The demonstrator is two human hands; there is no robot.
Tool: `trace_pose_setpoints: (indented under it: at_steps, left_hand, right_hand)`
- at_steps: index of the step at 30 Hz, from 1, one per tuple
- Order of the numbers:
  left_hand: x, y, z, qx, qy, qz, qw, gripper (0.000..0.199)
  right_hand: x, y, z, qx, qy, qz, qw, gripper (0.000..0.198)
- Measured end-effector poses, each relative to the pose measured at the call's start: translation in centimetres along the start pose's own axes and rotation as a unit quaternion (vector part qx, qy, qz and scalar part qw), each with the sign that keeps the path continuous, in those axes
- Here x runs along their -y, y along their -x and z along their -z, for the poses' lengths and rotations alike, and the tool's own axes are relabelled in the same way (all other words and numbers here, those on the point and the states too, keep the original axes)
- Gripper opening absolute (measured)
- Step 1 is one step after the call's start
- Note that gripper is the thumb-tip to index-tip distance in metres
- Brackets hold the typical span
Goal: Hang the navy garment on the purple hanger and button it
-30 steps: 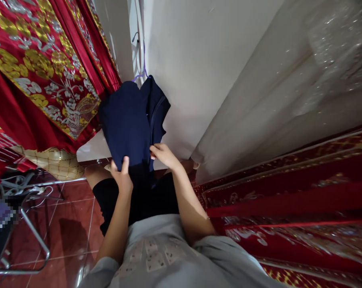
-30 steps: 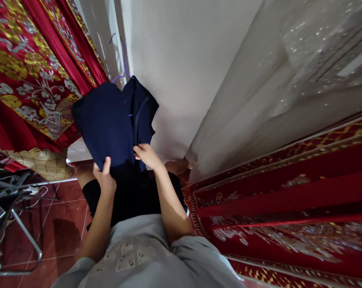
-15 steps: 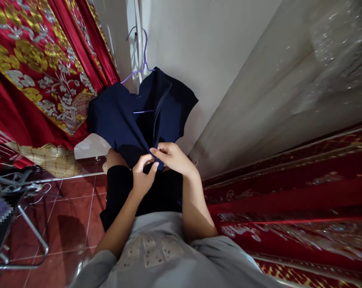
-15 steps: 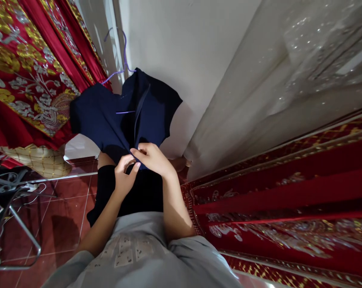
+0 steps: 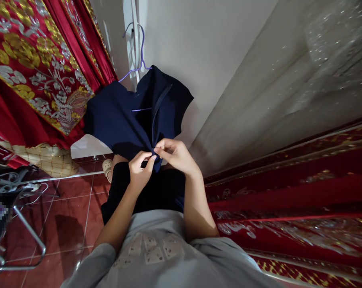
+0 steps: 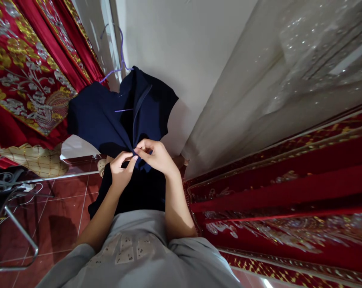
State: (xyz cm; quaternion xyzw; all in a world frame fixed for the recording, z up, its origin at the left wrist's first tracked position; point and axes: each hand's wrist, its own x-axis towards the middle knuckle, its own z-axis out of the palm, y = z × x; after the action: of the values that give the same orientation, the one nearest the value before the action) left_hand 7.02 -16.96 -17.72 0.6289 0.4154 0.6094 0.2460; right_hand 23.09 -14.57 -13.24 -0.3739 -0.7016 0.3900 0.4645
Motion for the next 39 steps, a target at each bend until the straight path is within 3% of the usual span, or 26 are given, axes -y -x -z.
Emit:
trace_pose_setpoints:
  at_steps: [5,10,12,14,18,22,26,28,34,37,39]
  left_hand:
    - [0.3,0.3,0.3,-0.015,-0.016,-0.016,1.000,0.016]
    - [-0.1,1.2,0.7,0.057,-0.033,-0.053,0.996,0.018]
    - [0.1,1.1,1.2,0.075,-0.039,-0.048,0.995,0.018]
    - [0.5,0.3,1.9,0.092,-0.052,-0.034,0.994,0.018]
    - [0.3,-4.0,3.6,0.134,-0.065,-0.064,0.987,0.013]
    - [-1.5,-11.6,4.2,0.064,-0.069,-0.167,0.982,0.026]
    - [-2.2,-18.6,3.4,0.058,-0.065,-0.195,0.977,0.025]
    - [-1.9,-20.2,2.9,0.069,-0.066,-0.191,0.977,0.021]
    - [-2.2,-21.2,1.8,0.056,-0.069,-0.145,0.985,0.027]
    - [-2.5,-23.5,3.7,0.026,-0.071,-0.135,0.988,0.028]
    - [-1.9,-25.4,6.6,-0.011,-0.056,-0.143,0.988,0.028]
  right_hand:
    - [-0.1,-2.2,-0.7,-0.043,0.047,0.094,0.994,0.027]
    - [1.3,-13.2,2.3,-0.162,0.158,0.229,0.947,0.043]
    - [2.1,-17.4,3.8,-0.177,0.197,0.260,0.928,0.049]
    - [2.8,-19.4,4.6,-0.170,0.230,0.278,0.917,0.052]
    - [3.3,-18.0,4.5,-0.168,0.247,0.275,0.914,0.051]
    - [2.6,-15.7,4.0,-0.149,0.244,0.273,0.918,0.049]
    - [2.6,-15.0,4.1,-0.120,0.272,0.270,0.916,0.046]
    - [2.5,-14.9,4.1,-0.107,0.293,0.272,0.910,0.044]
    - [-0.3,-15.8,3.1,-0.058,0.342,0.291,0.891,0.040]
    - [-2.5,-15.4,1.9,-0.006,0.378,0.271,0.885,0.036]
    - [-3.7,-14.3,0.7,0.031,0.390,0.240,0.888,0.035]
